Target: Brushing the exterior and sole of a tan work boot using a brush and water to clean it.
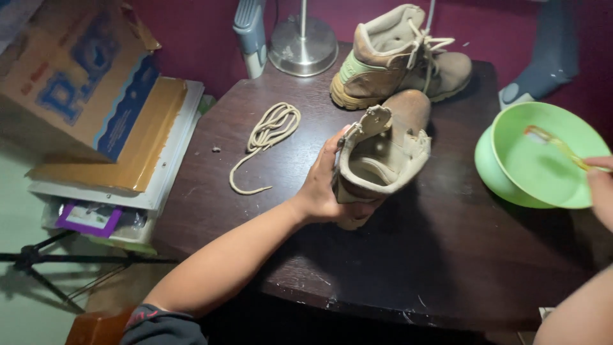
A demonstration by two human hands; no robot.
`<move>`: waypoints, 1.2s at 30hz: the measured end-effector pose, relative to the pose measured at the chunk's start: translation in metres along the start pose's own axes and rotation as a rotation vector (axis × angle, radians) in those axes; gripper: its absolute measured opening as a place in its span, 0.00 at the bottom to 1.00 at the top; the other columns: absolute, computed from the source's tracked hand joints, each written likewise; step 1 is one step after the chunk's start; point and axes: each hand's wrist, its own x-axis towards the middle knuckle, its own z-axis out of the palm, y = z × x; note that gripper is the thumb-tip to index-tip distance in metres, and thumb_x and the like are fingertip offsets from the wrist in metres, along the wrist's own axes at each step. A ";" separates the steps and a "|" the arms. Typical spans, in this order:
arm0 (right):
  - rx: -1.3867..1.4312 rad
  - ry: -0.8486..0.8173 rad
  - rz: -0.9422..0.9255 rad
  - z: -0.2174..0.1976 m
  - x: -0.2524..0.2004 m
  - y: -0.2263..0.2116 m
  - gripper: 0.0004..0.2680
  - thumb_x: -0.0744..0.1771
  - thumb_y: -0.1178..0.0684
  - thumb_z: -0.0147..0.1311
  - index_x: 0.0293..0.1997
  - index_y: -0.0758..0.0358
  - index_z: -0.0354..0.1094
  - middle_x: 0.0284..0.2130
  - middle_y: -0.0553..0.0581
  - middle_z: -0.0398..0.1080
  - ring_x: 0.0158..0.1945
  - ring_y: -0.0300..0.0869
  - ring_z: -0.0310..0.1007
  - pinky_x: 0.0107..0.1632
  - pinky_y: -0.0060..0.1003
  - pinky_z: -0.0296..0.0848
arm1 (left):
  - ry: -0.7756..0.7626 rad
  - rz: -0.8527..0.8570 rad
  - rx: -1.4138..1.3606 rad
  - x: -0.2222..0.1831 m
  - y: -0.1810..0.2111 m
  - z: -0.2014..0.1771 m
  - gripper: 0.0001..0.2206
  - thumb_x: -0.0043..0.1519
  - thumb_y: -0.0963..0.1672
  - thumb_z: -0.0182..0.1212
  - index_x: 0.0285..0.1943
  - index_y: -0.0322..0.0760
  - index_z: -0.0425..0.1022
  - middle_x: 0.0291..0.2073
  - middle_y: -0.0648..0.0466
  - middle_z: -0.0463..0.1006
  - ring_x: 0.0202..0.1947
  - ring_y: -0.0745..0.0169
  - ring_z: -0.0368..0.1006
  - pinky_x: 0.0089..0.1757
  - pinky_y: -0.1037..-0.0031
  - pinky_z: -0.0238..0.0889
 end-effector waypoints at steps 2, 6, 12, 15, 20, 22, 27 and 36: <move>-0.129 -0.048 0.082 -0.005 0.005 -0.117 0.10 0.75 0.65 0.44 0.60 0.71 0.73 0.34 0.68 0.67 0.33 0.48 0.60 0.36 0.40 0.59 | 0.024 0.014 -0.037 0.001 0.006 0.002 0.57 0.42 0.55 0.79 0.78 0.33 0.47 0.74 0.43 0.57 0.76 0.46 0.56 0.72 0.60 0.50; -0.240 -0.066 0.058 -0.016 -0.012 -0.179 0.10 0.74 0.64 0.50 0.59 0.72 0.78 0.42 0.69 0.74 0.26 0.48 0.61 0.27 0.41 0.57 | 0.105 0.079 -0.002 -0.006 0.008 0.009 0.55 0.44 0.56 0.78 0.77 0.30 0.50 0.72 0.40 0.60 0.74 0.43 0.58 0.72 0.59 0.52; -0.077 0.119 -0.096 -0.017 -0.073 -0.239 0.14 0.81 0.58 0.32 0.74 0.81 0.56 0.63 0.79 0.62 0.65 0.64 0.59 0.69 0.55 0.55 | 0.091 0.090 0.061 -0.015 0.020 0.013 0.59 0.40 0.58 0.78 0.79 0.35 0.46 0.72 0.41 0.57 0.73 0.42 0.59 0.71 0.56 0.53; -0.266 0.153 -0.238 0.000 -0.104 -0.319 0.09 0.75 0.70 0.59 0.63 0.79 0.79 0.54 0.75 0.77 0.56 0.58 0.76 0.63 0.46 0.73 | 0.029 0.095 0.046 -0.003 0.016 0.000 0.59 0.42 0.59 0.76 0.79 0.34 0.46 0.68 0.42 0.60 0.69 0.44 0.61 0.69 0.58 0.55; -0.203 0.143 -0.388 0.011 -0.120 -0.384 0.10 0.74 0.72 0.60 0.65 0.81 0.77 0.49 0.74 0.76 0.46 0.55 0.75 0.54 0.44 0.72 | 0.032 0.200 0.137 -0.001 0.003 0.003 0.58 0.40 0.62 0.75 0.76 0.33 0.51 0.69 0.40 0.62 0.70 0.39 0.61 0.69 0.53 0.54; -0.220 0.119 -0.426 0.016 -0.120 -0.388 0.11 0.74 0.72 0.61 0.65 0.77 0.77 0.47 0.70 0.76 0.43 0.51 0.74 0.51 0.41 0.71 | 0.038 0.208 0.136 -0.003 0.002 0.005 0.58 0.40 0.62 0.75 0.77 0.32 0.50 0.70 0.40 0.61 0.71 0.38 0.61 0.69 0.52 0.54; -0.349 0.127 -0.392 0.022 -0.135 -0.395 0.14 0.71 0.70 0.62 0.63 0.60 0.80 0.44 0.55 0.74 0.34 0.42 0.67 0.43 0.36 0.66 | -0.025 0.093 0.119 -0.003 0.004 0.005 0.59 0.40 0.62 0.74 0.78 0.32 0.48 0.72 0.40 0.62 0.72 0.38 0.62 0.69 0.52 0.53; -0.034 -0.069 -0.222 0.010 -0.160 -0.404 0.15 0.65 0.67 0.54 0.57 0.58 0.75 0.41 0.53 0.75 0.24 0.34 0.60 0.32 0.25 0.60 | -0.030 0.074 0.140 -0.006 0.001 0.007 0.60 0.40 0.62 0.74 0.79 0.34 0.47 0.74 0.40 0.59 0.74 0.38 0.59 0.71 0.52 0.50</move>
